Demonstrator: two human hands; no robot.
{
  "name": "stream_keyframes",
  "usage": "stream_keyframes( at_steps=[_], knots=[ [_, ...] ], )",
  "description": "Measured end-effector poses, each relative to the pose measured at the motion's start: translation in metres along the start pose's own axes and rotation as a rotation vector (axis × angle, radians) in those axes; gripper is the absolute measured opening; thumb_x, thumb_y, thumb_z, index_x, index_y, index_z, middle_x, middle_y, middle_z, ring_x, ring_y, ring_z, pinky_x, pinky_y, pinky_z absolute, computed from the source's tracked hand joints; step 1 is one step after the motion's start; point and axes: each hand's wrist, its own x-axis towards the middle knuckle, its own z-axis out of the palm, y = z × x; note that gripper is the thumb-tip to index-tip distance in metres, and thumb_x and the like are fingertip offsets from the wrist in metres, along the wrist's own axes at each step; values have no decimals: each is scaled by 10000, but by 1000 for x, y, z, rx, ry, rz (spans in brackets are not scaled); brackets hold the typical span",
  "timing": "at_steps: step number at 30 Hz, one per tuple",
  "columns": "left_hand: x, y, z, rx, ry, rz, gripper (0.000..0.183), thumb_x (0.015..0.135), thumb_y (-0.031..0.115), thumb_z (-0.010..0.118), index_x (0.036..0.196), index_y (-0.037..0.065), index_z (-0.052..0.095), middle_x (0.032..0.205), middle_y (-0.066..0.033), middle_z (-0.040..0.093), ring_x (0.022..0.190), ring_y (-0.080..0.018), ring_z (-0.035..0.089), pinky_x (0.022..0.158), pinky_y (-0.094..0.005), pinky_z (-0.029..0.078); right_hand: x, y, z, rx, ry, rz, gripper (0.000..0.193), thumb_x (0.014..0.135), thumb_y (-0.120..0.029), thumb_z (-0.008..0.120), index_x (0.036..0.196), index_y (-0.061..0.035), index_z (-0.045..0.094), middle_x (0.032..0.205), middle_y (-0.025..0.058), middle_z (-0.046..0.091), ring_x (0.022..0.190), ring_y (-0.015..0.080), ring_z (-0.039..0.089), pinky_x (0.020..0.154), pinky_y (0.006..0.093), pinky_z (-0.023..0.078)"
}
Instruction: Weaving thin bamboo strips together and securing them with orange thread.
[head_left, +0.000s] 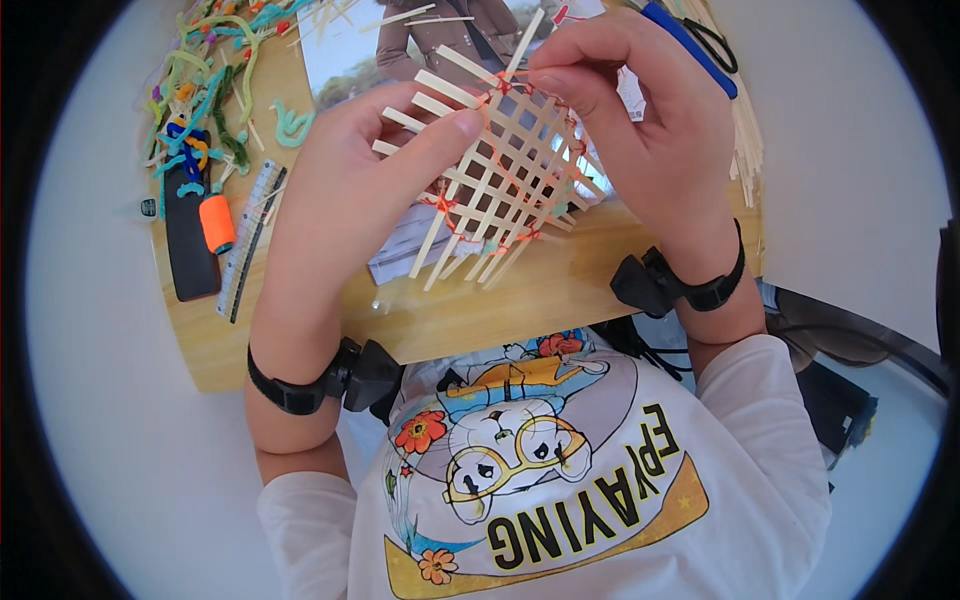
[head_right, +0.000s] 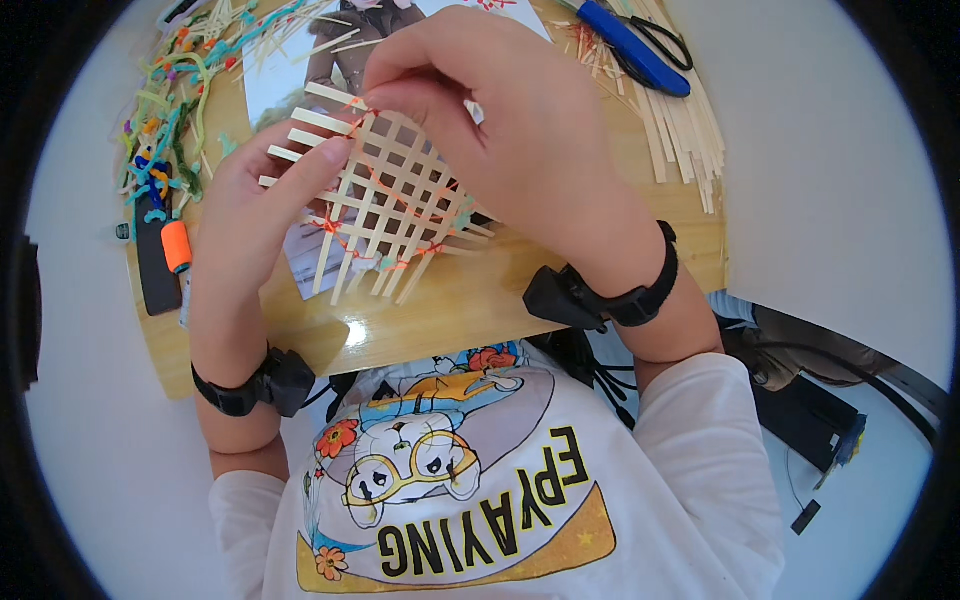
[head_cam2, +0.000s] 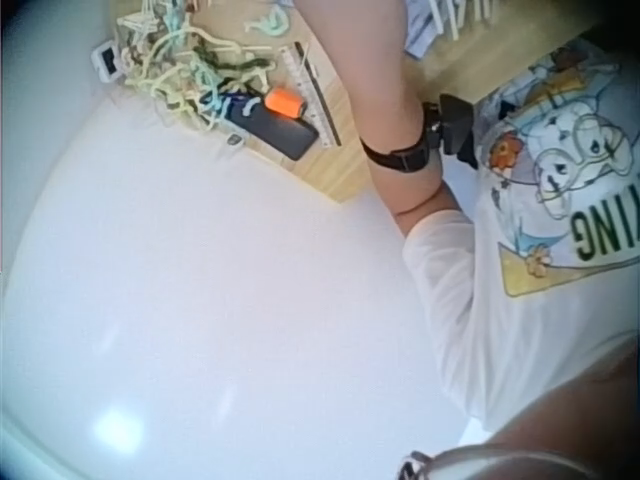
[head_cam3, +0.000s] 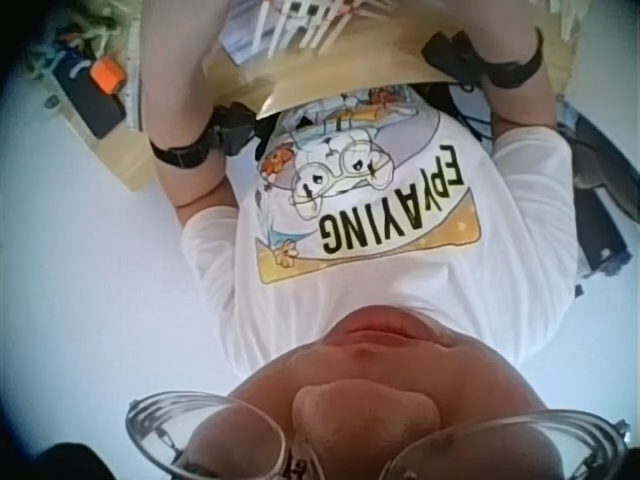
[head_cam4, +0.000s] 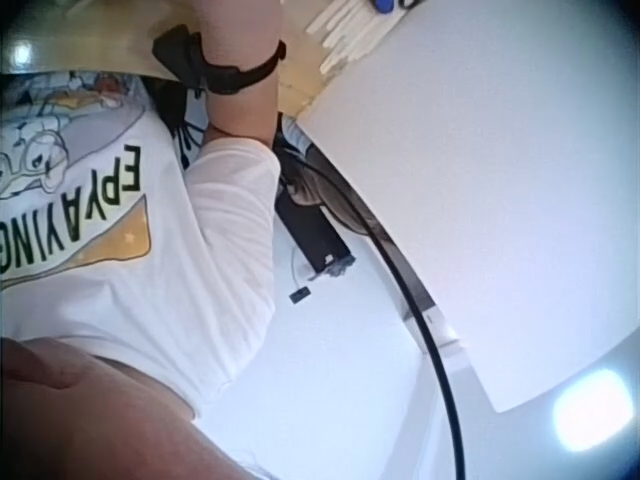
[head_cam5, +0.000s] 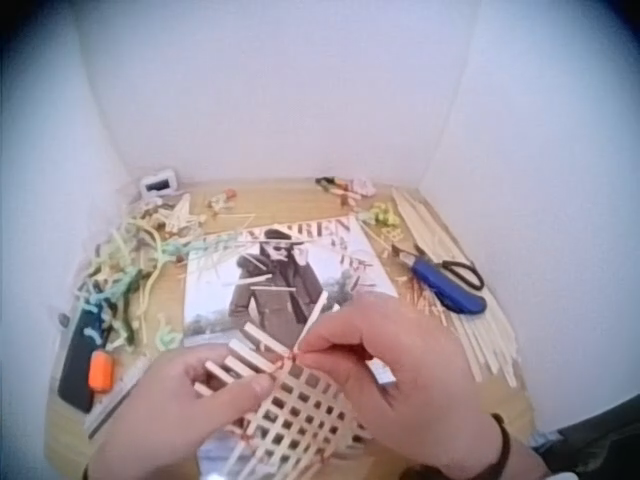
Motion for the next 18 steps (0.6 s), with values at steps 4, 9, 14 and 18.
stream_keyframes(
  at_steps=[4, 9, 14, 18],
  knots=[
    [2, -7, 3, 8, -14, -4, 324, 836, 272, 685, 1018, 5, 660, 790, -57, 662, 679, -72, 603, 611, -212, 475, -2, 6, 0, -79, -6, -82, 64, 813, -33, 656, 870, -21, 630, 722, 43, 555, 627, 137, 526, 578, 254, 423],
    [4, -9, 7, 28, 7, 30, 316, 838, 266, 682, 1012, 3, 662, 787, -61, 667, 681, -68, 600, 603, -208, 465, -7, 11, 1, -170, 0, -122, 91, 757, -52, 697, 824, -34, 639, 715, 65, 524, 632, 191, 519, 568, 292, 417],
    [1, -6, 9, -47, -28, 36, 329, 851, 255, 672, 1056, 0, 635, 862, -68, 666, 717, -89, 624, 637, -223, 505, -6, 6, 1, -169, 104, -182, 126, 696, -54, 733, 795, -39, 656, 733, 74, 526, 648, 221, 523, 570, 305, 416],
    [0, -4, 7, -194, -89, -44, 444, 849, 248, 661, 1202, 5, 546, 1019, -83, 632, 848, -123, 618, 726, -269, 541, -7, 9, -2, -233, 95, -232, 122, 710, -52, 728, 804, -38, 651, 727, 66, 527, 641, 206, 522, 566, 293, 414]
  ],
)
